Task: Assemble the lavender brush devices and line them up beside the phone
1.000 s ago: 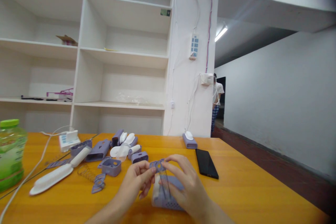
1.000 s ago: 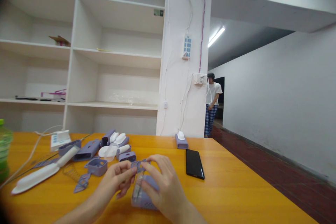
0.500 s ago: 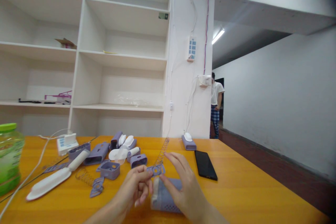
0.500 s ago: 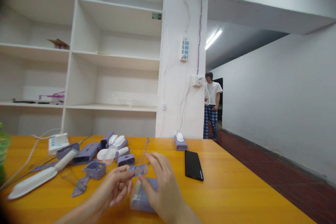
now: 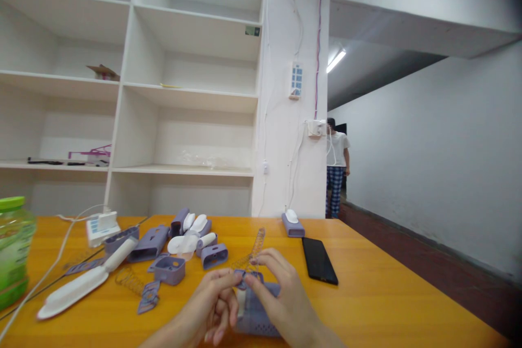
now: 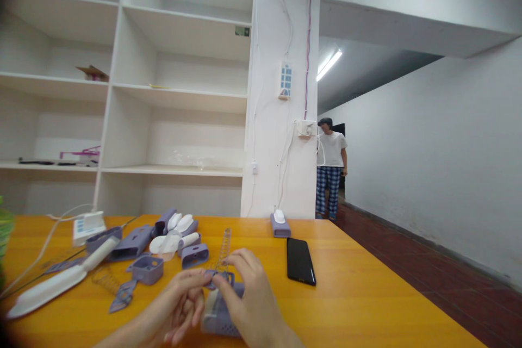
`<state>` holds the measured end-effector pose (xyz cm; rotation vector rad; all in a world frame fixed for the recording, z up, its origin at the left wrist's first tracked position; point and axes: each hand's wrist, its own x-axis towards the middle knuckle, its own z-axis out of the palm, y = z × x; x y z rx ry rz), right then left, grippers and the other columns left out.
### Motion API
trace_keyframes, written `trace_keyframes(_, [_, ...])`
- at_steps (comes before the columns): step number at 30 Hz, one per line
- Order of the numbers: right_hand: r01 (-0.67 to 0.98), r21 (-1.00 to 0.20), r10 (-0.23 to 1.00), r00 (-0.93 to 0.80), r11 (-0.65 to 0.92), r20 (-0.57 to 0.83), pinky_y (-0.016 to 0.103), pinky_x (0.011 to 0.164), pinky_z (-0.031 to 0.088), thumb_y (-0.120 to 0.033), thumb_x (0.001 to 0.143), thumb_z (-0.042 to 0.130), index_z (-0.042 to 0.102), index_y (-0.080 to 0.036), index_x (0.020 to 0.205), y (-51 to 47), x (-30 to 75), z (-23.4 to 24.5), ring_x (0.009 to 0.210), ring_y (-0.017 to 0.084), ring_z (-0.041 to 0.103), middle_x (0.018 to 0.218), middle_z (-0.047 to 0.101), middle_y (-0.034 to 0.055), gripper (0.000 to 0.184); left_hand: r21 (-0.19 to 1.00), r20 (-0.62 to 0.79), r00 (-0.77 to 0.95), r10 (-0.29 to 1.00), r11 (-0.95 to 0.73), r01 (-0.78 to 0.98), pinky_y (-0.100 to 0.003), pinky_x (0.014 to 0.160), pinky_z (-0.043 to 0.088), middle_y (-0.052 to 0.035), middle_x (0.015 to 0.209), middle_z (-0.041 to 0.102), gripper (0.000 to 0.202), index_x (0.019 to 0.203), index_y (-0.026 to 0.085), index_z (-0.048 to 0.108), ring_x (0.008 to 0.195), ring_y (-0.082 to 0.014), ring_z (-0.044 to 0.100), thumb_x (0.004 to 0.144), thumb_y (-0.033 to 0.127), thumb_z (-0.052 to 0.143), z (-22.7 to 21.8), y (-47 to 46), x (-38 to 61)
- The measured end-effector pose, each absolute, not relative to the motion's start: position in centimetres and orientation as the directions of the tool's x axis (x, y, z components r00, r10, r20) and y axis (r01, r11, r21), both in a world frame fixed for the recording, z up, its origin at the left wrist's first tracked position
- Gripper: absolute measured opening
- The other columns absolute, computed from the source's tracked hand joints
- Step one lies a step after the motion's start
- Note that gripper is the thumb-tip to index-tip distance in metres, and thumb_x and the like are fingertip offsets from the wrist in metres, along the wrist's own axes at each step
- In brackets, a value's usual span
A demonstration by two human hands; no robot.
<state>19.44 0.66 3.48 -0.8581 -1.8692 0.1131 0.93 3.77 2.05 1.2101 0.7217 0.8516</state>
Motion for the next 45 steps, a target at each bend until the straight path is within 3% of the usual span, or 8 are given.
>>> trace_keyframes(4, [0.501, -0.487, 0.623, -0.143, 0.716, 0.769, 0.033, 0.088, 0.049, -0.022, 0.089, 0.070, 0.065, -0.021, 0.093, 0.6, 19.4, 4.0, 0.097, 0.021, 0.063, 0.097, 0.065, 0.0031, 0.007, 0.994, -0.015, 0.369, 0.929, 0.054, -0.096, -0.015, 0.024, 0.017, 0.0007, 0.042, 0.061, 0.059, 0.090, 0.018, 0.055, 0.021, -0.0093, 0.042, 0.079, 0.076, 0.052, 1.5, 4.5, 0.8])
trace_keyframes(13, [0.571, -0.565, 0.736, -0.104, 0.595, 0.669, 0.027, 0.076, 0.045, -0.021, 0.082, 0.075, 0.065, -0.019, 0.078, 1.2, 19.6, 4.0, 0.082, 0.018, 0.063, 0.082, 0.065, -0.0005, 0.011, 0.979, 0.183, 0.300, 0.936, -0.201, 0.029, -0.015, 0.027, 0.014, 0.0020, 0.038, 0.058, 0.060, 0.079, 0.019, 0.053, 0.020, -0.0073, 0.037, 0.077, 0.079, 0.053, 0.4, 6.9, -0.3])
trace_keyframes(22, [0.606, -0.599, 0.795, -0.095, 0.523, 0.599, 0.028, 0.079, 0.045, -0.022, 0.081, 0.072, 0.069, -0.019, 0.081, 1.9, 19.8, 2.8, 0.085, 0.019, 0.063, 0.085, 0.067, 0.0010, 0.005, 0.962, 0.208, 0.280, 0.937, -0.248, 0.116, -0.018, 0.030, 0.013, 0.0028, 0.041, 0.058, 0.061, 0.078, 0.019, 0.053, 0.022, -0.0075, 0.036, 0.078, 0.080, 0.047, 0.4, 7.1, -0.5])
trace_keyframes(37, [0.644, -0.585, 0.815, -0.106, 0.492, 0.570, 0.031, 0.084, 0.043, -0.027, 0.079, 0.072, 0.068, -0.020, 0.084, 1.7, 20.0, 2.9, 0.090, 0.021, 0.062, 0.089, 0.068, 0.0007, 0.009, 0.957, 0.195, 0.306, 0.932, -0.249, 0.149, -0.019, 0.030, 0.012, 0.0033, 0.040, 0.058, 0.062, 0.075, 0.021, 0.051, 0.022, -0.0070, 0.033, 0.075, 0.083, 0.047, -0.1, 7.6, -0.4])
trace_keyframes(42, [0.641, -0.570, 0.802, -0.124, 0.514, 0.584, 0.030, 0.086, 0.043, -0.029, 0.079, 0.075, 0.068, -0.021, 0.087, 1.4, 19.9, 3.1, 0.094, 0.021, 0.062, 0.092, 0.068, 0.0004, 0.013, 0.944, 0.213, 0.286, 0.934, -0.272, 0.188, -0.019, 0.032, 0.013, 0.0021, 0.045, 0.060, 0.059, 0.078, 0.019, 0.053, 0.024, -0.0075, 0.034, 0.081, 0.078, 0.044, 0.1, 7.5, -0.4])
trace_keyframes(45, [0.618, -0.577, 0.793, -0.130, 0.534, 0.595, 0.029, 0.086, 0.043, -0.031, 0.080, 0.075, 0.067, -0.021, 0.088, 1.3, 19.8, 3.3, 0.094, 0.021, 0.062, 0.093, 0.068, 0.0006, 0.014, 0.880, 0.294, 0.226, 0.929, -0.355, 0.316, -0.021, 0.035, 0.020, 0.0013, 0.049, 0.061, 0.054, 0.078, 0.020, 0.053, 0.029, -0.0095, 0.038, 0.090, 0.070, 0.038, 0.6, 7.5, -1.1])
